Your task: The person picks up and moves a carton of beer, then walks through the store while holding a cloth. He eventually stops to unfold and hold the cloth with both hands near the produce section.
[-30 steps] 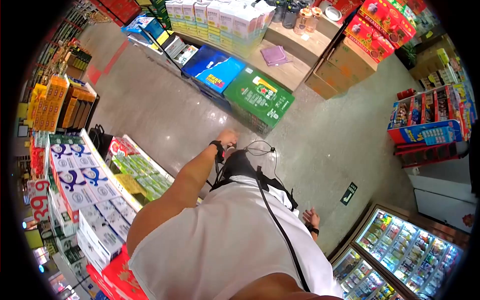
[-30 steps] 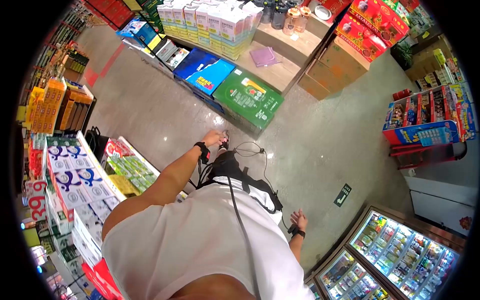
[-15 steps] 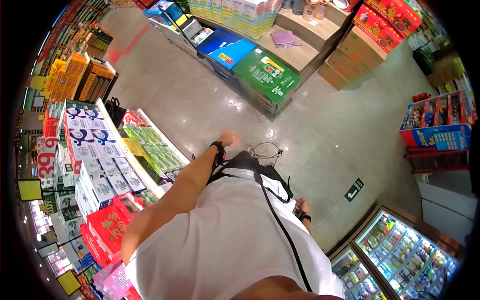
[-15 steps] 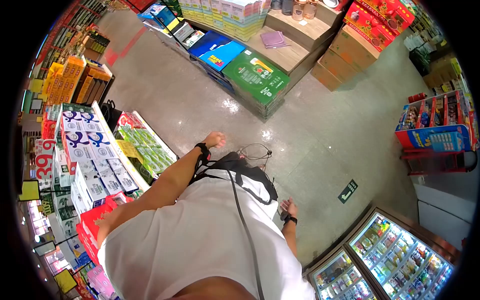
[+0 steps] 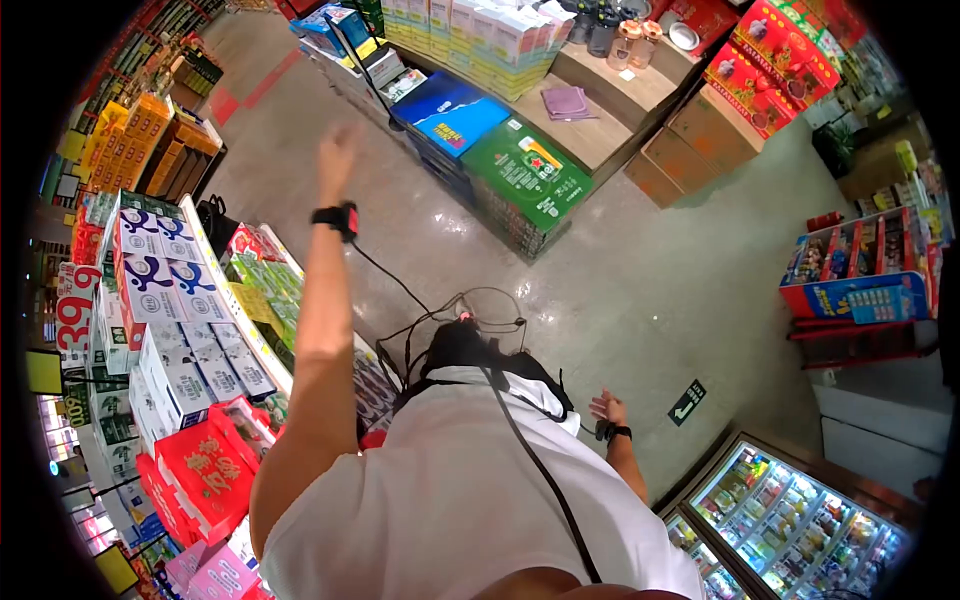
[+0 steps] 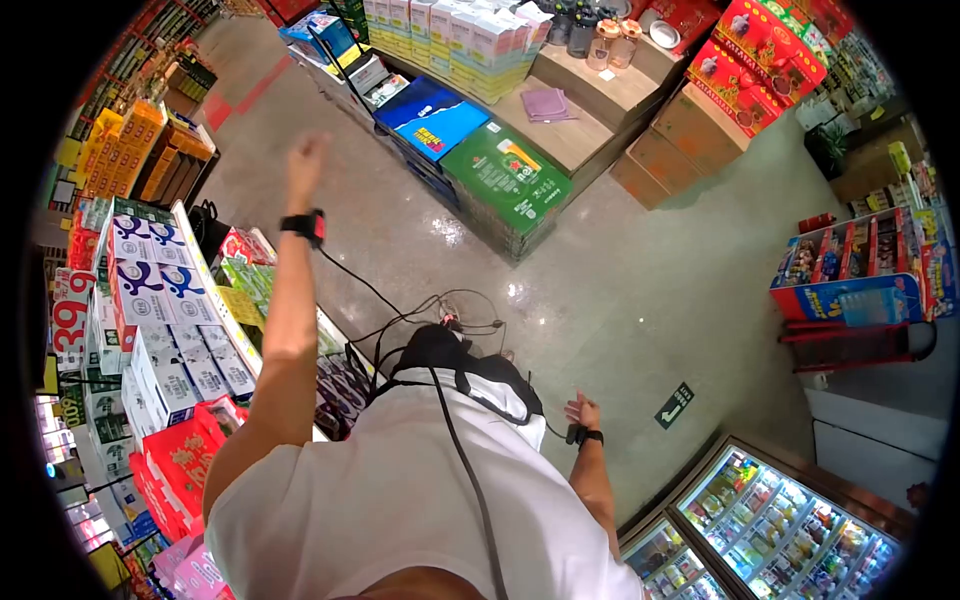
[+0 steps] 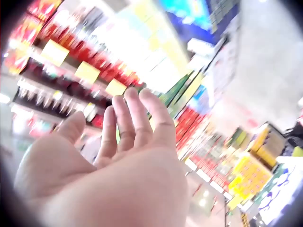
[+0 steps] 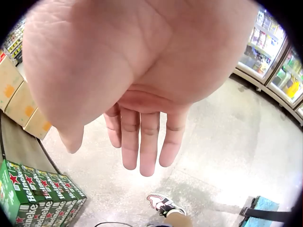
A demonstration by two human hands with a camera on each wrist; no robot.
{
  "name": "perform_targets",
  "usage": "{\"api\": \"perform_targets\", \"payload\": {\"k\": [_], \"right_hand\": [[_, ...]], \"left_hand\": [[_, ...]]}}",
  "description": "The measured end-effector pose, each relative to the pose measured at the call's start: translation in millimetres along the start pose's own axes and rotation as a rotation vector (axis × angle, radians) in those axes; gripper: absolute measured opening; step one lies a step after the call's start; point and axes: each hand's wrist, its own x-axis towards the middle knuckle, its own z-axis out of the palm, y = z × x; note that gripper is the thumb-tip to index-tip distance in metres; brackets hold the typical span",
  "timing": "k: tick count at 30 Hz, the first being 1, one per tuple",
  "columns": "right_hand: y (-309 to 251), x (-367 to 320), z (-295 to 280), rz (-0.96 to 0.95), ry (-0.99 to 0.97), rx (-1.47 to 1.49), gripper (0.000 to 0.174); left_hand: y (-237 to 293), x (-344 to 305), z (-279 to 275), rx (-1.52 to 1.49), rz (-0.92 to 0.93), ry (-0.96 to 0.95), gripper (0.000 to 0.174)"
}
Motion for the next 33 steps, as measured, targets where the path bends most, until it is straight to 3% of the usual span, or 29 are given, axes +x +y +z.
{"api": "perform_targets", "payload": {"k": [1,3,6,7,8,10,13,17,18,20,23,24,26,27,30,32,33], "right_hand": [[2,2,-4,0.035,-0.009,-0.010,0.058],[7,20,-7,0.130,0.012,-0.047,0.056],[2,31,8,0.074,0.012,-0.039,0.053],[-6,34,17,0.056,-0.009,-0.059,0.054],[-21,40,31,0.031,-0.034,-0.081,0.054],[-45,53,57,-0.051,-0.092,-0.075,0.054],[-111,2,121,-0.120,0.009,-0.131,0.051],[-138,53,132,-0.218,-0.113,-0.179,0.040],[-148,44,146,-0.254,-0.028,-0.197,0.039],[-154,59,148,-0.186,-0.074,-0.227,0.039],[-175,52,181,-0.064,-0.023,-0.309,0.054],[-181,64,180,-0.003,-0.131,-0.287,0.054],[-206,70,212,-0.073,-0.100,-0.403,0.051],[-200,105,207,-0.148,-0.178,-0.433,0.046],[-234,101,239,-0.144,-0.135,-0.393,0.037],[-255,120,248,-0.134,-0.191,-0.466,0.034],[-271,115,256,-0.181,-0.283,-0.350,0.033]], "left_hand": [[59,7,-24,0.024,0.256,0.049,0.037],[166,-14,-70,-0.142,0.542,-0.048,0.041],[271,-57,-108,-0.351,1.254,-0.439,0.061],[329,-111,-109,0.110,0.690,-0.050,0.088],[323,-105,-124,-0.136,1.192,-0.288,0.088],[311,-98,-145,-0.174,1.282,-0.294,0.088],[290,-66,-173,-0.187,1.235,-0.176,0.088],[249,-18,-194,-0.153,1.184,-0.037,0.088],[243,-9,-193,-0.131,1.169,-0.026,0.088],[238,9,-186,-0.082,1.152,-0.015,0.088],[234,33,-176,-0.003,1.147,-0.004,0.088],[232,39,-175,0.024,1.138,0.002,0.088],[223,57,-174,0.081,1.110,0.022,0.089],[222,63,-170,0.088,1.106,0.011,0.089],[220,77,-155,0.105,1.116,-0.038,0.089],[219,86,-142,0.109,1.124,-0.089,0.090],[218,91,-132,0.116,1.118,-0.116,0.090]]}}
